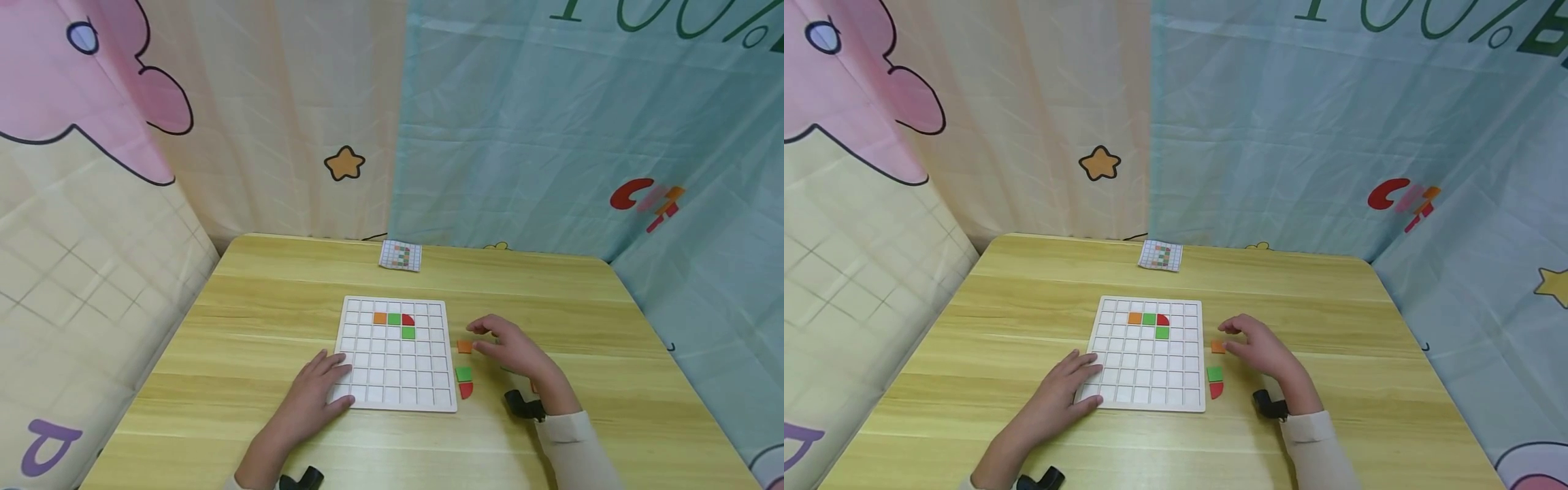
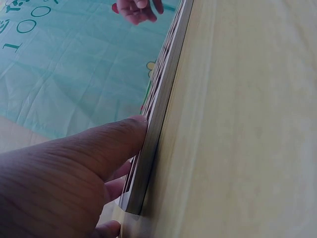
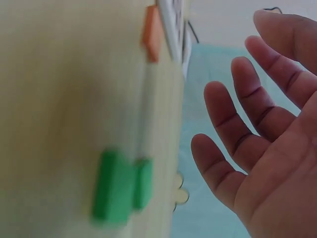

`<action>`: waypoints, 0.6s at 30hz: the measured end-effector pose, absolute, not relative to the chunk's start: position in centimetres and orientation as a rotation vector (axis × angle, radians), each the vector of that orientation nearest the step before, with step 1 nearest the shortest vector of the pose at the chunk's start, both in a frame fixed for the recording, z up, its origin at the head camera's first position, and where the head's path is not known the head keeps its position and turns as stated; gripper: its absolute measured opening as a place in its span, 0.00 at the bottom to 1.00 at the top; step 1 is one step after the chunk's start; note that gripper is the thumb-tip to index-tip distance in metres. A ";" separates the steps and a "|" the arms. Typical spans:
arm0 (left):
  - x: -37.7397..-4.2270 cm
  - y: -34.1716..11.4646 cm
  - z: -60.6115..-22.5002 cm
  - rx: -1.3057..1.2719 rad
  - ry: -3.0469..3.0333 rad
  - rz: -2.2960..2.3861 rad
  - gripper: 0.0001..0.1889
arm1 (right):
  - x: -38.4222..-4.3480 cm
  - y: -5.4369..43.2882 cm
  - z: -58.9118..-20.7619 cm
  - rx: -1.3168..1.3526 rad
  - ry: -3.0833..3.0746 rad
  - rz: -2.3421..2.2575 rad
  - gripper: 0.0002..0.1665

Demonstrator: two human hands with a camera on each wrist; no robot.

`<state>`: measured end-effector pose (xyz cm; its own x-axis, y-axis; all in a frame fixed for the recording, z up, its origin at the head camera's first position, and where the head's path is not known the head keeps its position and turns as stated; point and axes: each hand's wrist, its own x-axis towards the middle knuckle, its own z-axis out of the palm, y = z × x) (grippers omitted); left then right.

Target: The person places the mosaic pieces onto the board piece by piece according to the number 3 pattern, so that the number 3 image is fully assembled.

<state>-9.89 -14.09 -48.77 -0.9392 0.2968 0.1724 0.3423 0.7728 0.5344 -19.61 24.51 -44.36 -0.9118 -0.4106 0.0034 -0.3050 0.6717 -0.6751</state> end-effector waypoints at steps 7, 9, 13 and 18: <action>-9.9 -14.0 -48.8 -0.530 -2.885 -0.892 0.27 | -17.9 27.1 -45.3 -0.495 2.776 -1.080 0.16; -9.9 -14.1 -48.8 -0.533 -2.884 -0.883 0.27 | -17.6 27.7 -45.5 -0.484 2.788 -1.081 0.16; -9.9 -14.2 -48.9 -0.530 -2.877 -0.883 0.27 | -17.0 28.8 -45.7 -0.472 2.815 -1.083 0.16; -9.9 -14.2 -49.0 -0.535 -2.870 -0.874 0.27 | -16.8 29.7 -45.6 -0.462 2.814 -1.116 0.17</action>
<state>-9.94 -14.23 -49.04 -0.9341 0.3028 0.1890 0.3567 0.7744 0.5226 -16.77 29.75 -45.62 -0.9513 -0.3060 0.0369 -0.2481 0.6892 -0.6808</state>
